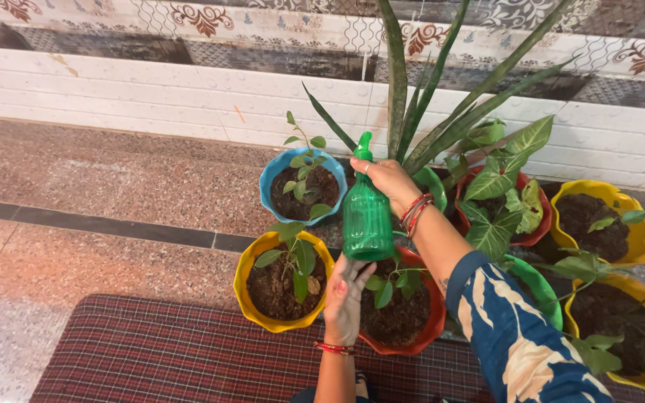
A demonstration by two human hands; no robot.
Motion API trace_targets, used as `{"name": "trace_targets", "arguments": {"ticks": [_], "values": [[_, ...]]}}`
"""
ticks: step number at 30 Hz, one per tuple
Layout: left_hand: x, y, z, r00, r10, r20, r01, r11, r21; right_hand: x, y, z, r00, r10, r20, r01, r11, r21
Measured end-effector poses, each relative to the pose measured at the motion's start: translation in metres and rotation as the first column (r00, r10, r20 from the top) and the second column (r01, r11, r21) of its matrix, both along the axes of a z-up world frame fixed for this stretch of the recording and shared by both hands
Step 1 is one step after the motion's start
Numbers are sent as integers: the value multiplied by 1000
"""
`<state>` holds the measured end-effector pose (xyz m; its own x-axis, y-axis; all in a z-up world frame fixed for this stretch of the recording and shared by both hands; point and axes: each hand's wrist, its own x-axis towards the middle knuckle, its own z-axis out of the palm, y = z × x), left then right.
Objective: The person uses a green spray bottle to mist several potted plants arranged on a mat. They move the bottle from one pot to the next, spraying the leaves and soil of each plant in sequence.
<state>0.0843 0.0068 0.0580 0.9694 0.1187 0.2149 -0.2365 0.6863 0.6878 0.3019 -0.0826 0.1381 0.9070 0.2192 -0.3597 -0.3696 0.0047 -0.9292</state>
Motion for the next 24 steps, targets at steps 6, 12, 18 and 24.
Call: {"name": "trace_targets", "arguments": {"ticks": [6,12,18,24], "values": [[-1,2,-4,995,102,5,-102,993,-53,-18,1,18,999,-35,15,36,999,-32],[-1,3,-36,991,111,80,-110,994,-21,-40,-30,21,984,2,-178,10,998,67],[-13,1,6,981,-17,191,-40,956,291,-51,-86,11,994,-33,-101,38,998,52],[-31,-16,55,973,-16,229,-116,828,549,-58,-101,16,975,-161,-152,195,950,245]]}}
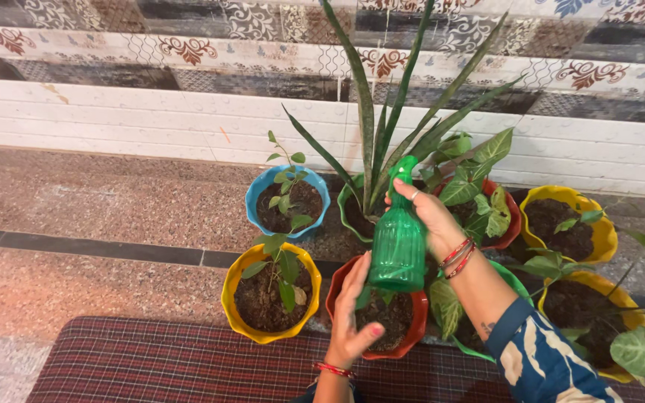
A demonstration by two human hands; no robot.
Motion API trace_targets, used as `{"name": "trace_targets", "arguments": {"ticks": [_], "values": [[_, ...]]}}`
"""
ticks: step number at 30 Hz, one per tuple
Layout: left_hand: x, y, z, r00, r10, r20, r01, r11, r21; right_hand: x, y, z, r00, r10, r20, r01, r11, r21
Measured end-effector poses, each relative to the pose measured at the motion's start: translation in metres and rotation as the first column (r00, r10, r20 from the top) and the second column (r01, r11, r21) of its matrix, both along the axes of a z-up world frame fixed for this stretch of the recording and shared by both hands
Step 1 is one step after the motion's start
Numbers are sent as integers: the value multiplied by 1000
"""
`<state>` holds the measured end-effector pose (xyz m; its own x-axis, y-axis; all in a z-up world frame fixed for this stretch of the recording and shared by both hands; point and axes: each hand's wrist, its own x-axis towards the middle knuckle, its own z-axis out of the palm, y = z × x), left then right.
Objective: The person uses a green spray bottle to mist several potted plants arranged on a mat. They move the bottle from one pot to the next, spraying the leaves and soil of each plant in sequence.
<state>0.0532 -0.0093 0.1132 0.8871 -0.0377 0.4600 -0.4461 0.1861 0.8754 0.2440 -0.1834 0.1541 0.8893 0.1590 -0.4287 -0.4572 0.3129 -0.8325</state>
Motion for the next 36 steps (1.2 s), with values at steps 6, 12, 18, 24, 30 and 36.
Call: {"name": "trace_targets", "arguments": {"ticks": [6,12,18,24,30,36], "values": [[3,-18,5,986,142,88,-160,954,253,18,-17,-21,993,-121,8,116,963,242],[28,-40,15,959,250,136,-284,856,433,46,-37,-32,978,-208,2,197,932,304],[14,-51,48,923,333,195,-380,695,610,41,-49,-45,997,-73,-34,79,970,229],[-11,-56,72,886,373,274,-457,607,651,23,-44,-43,979,101,-177,-66,979,192],[-48,-73,62,954,288,80,-296,877,379,-40,-67,6,968,235,-89,-216,959,182],[-69,-78,9,952,-28,-305,60,994,96,-125,-97,9,987,151,-44,-156,977,-142]]}}
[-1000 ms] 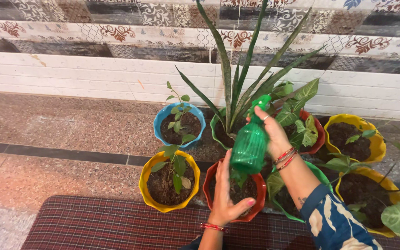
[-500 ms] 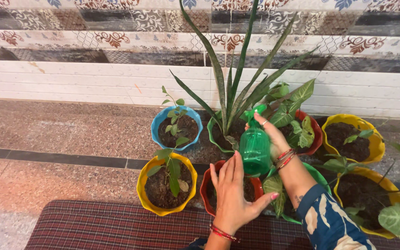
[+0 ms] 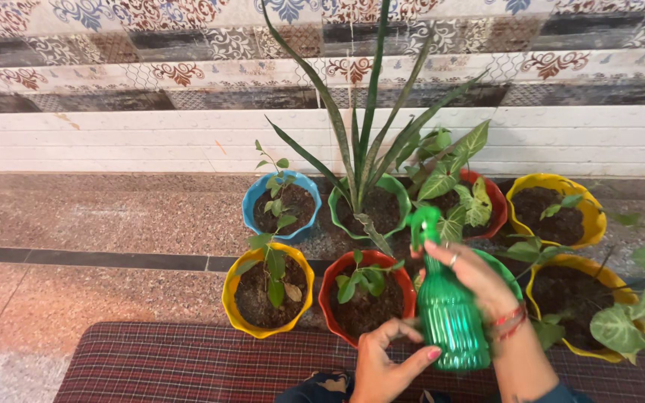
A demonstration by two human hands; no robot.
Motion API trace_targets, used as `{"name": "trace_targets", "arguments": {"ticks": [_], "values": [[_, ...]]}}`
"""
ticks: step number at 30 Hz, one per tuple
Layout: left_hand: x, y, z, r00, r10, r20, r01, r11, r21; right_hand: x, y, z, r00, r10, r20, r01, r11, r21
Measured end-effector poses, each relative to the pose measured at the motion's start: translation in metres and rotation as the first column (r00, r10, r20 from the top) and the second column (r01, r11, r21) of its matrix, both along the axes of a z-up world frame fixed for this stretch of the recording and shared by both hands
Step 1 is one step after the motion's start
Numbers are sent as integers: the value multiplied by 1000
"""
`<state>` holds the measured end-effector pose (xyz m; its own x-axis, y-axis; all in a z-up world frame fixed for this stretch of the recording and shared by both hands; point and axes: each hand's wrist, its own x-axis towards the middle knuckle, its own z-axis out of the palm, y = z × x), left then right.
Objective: The person uses a green spray bottle to mist several potted plants arranged on a mat. They move the bottle from one pot to the next, spraying the leaves and soil of each plant in sequence.
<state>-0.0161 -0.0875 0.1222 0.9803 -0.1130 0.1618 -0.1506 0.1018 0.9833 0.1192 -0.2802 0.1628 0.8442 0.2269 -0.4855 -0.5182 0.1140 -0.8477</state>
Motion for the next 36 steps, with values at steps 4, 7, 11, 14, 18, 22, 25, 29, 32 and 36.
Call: {"name": "trace_targets", "arguments": {"ticks": [4,7,11,14,18,22,25,29,32,36], "values": [[-2,16,-45,948,-292,-125,294,956,-1,-36,5,-26,999,-37,1,37,998,45],[0,25,-76,887,-444,-126,436,895,-90,-55,16,-36,998,-54,37,48,991,126],[0,32,-107,803,-554,-218,459,809,-366,-71,26,-28,984,-102,143,86,990,113],[4,36,-121,777,-604,-175,510,768,-389,-78,35,-18,960,-17,281,4,999,48],[2,36,-121,660,-734,-161,635,659,-404,-84,50,-18,925,139,354,-133,990,-41],[-3,38,-120,624,-756,-199,671,648,-360,-91,50,-25,957,183,225,-185,983,-14],[-2,41,-131,570,-782,-253,711,623,-326,-94,46,-33,985,121,126,-117,992,-37],[6,40,-158,554,-794,-250,722,608,-330,-97,34,-46,998,-28,59,30,999,-28],[10,39,-166,552,-803,-224,731,596,-333,-93,29,-54,989,-48,143,54,998,-42],[6,40,-148,558,-794,-242,729,608,-316,-98,35,-48,997,9,80,-9,1000,-5]]}}
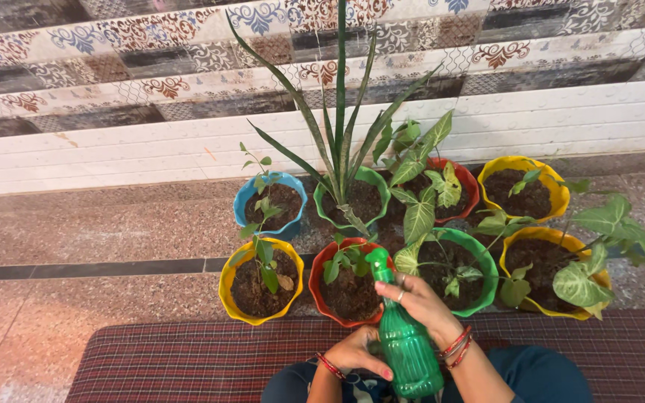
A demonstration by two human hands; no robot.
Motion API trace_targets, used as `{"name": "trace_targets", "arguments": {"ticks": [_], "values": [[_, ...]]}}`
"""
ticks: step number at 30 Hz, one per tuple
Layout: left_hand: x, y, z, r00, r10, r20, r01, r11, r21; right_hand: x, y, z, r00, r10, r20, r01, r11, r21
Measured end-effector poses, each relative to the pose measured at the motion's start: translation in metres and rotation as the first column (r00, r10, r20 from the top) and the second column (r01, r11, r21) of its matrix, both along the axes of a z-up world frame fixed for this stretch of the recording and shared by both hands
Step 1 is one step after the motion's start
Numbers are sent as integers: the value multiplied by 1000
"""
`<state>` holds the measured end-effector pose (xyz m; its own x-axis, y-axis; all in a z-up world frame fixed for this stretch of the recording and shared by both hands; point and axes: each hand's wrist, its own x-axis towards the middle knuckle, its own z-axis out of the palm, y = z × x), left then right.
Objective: The person uses a green spray bottle to mist several potted plants arranged on a mat. They move the bottle from one pot to the next, spraying the leaves and soil of each plant in sequence.
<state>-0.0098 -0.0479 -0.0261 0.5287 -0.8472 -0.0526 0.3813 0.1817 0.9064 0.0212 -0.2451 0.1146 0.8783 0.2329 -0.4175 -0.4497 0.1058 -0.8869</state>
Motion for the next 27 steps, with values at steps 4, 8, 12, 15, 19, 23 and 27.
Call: {"name": "trace_targets", "arguments": {"ticks": [4,8,12,15,19,23,27], "values": [[-3,7,12,998,67,-20,-68,997,-28,-3,12,11,983,119,138,-124,992,35],[-2,10,8,996,88,-9,-89,995,-45,2,18,14,970,155,189,-156,988,-10],[2,8,-8,997,75,-20,-76,996,-53,0,11,13,999,20,-39,-22,998,-51],[6,4,-29,995,66,-79,-74,992,-104,2,4,-1,997,-82,-3,82,996,31],[7,3,-28,997,54,-63,-58,997,-59,6,-1,-17,999,-43,-20,42,999,-28],[-2,4,10,995,45,-85,-50,997,-60,5,8,-13,995,91,42,-89,995,-47],[-7,10,26,993,63,-95,-71,994,-82,5,18,-2,974,180,141,-171,983,-69]]}}
